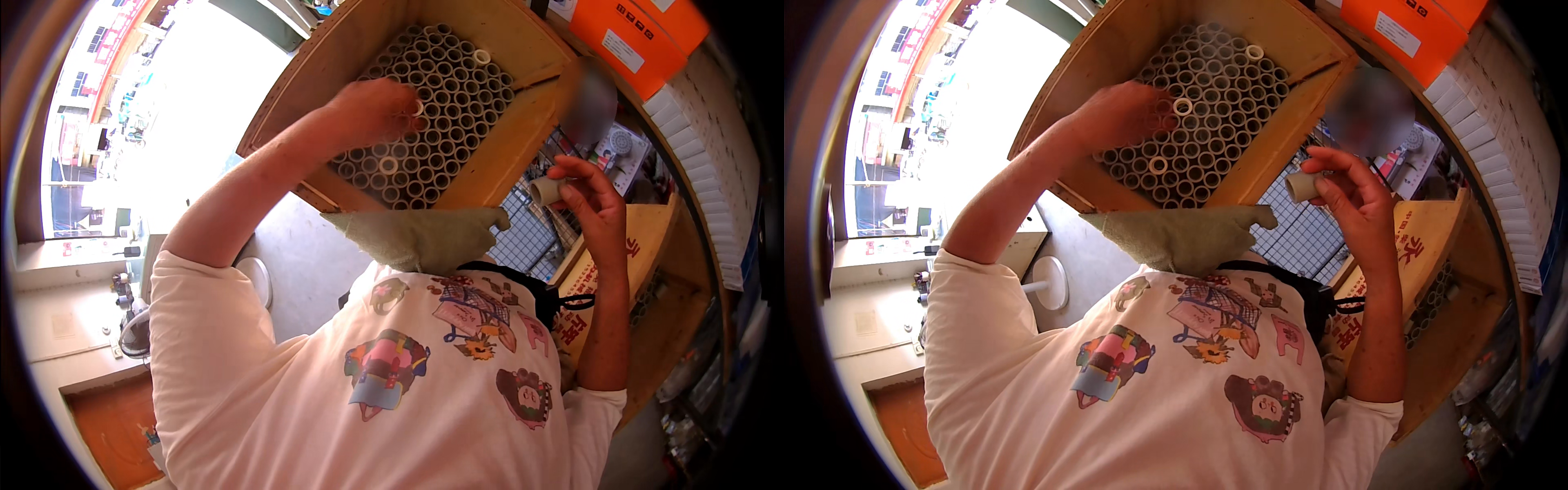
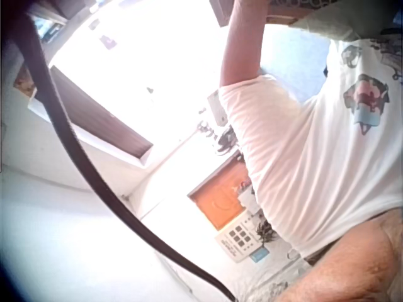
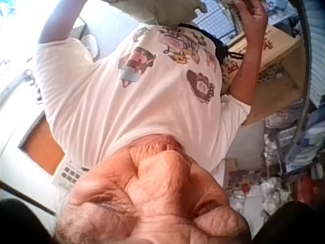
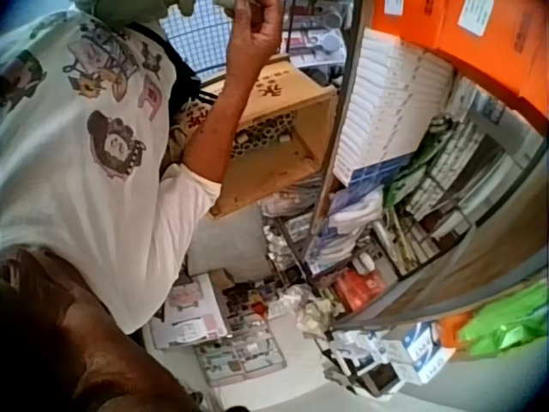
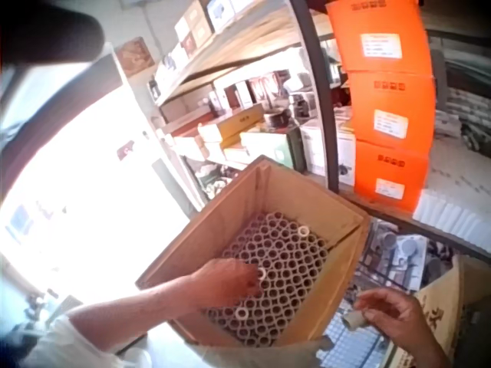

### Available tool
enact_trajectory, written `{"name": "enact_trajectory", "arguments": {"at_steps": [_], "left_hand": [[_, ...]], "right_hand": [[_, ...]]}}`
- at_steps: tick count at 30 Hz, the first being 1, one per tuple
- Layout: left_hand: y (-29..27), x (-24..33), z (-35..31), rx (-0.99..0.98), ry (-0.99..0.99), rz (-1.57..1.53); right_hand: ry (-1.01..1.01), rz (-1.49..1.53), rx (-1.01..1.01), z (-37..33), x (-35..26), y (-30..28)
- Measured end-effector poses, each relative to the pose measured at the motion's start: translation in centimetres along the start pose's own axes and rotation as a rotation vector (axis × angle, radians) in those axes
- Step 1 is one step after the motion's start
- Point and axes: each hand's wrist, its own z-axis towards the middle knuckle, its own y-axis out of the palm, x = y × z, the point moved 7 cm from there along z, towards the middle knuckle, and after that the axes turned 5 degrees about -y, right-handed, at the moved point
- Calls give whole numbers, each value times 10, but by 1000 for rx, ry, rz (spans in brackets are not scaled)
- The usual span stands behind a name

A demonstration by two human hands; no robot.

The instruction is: The person repeatedly picks small cylindrical pipe fittings from a wooden box and transfers them into a second box. They handle the items one at a time, occasionally holding a small stack in one hand while continuing to pick from the first box. The task continues throughout the clip without a visible final state.

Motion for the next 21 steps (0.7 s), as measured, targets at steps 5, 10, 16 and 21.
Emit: {"name": "enact_trajectory", "arguments": {"at_steps": [5,10,16,21], "left_hand": [[-7,112,-9,-29,310,-393],[11,140,1,-71,376,-554],[22,139,14,-98,315,-715],[-2,97,15,85,342,-426]], "right_hand": [[21,14,-30,-3,2,7],[-15,87,-73,-2,-2,16],[-79,90,-51,-1,-2,17],[-86,58,123,1,-6,-4]]}}
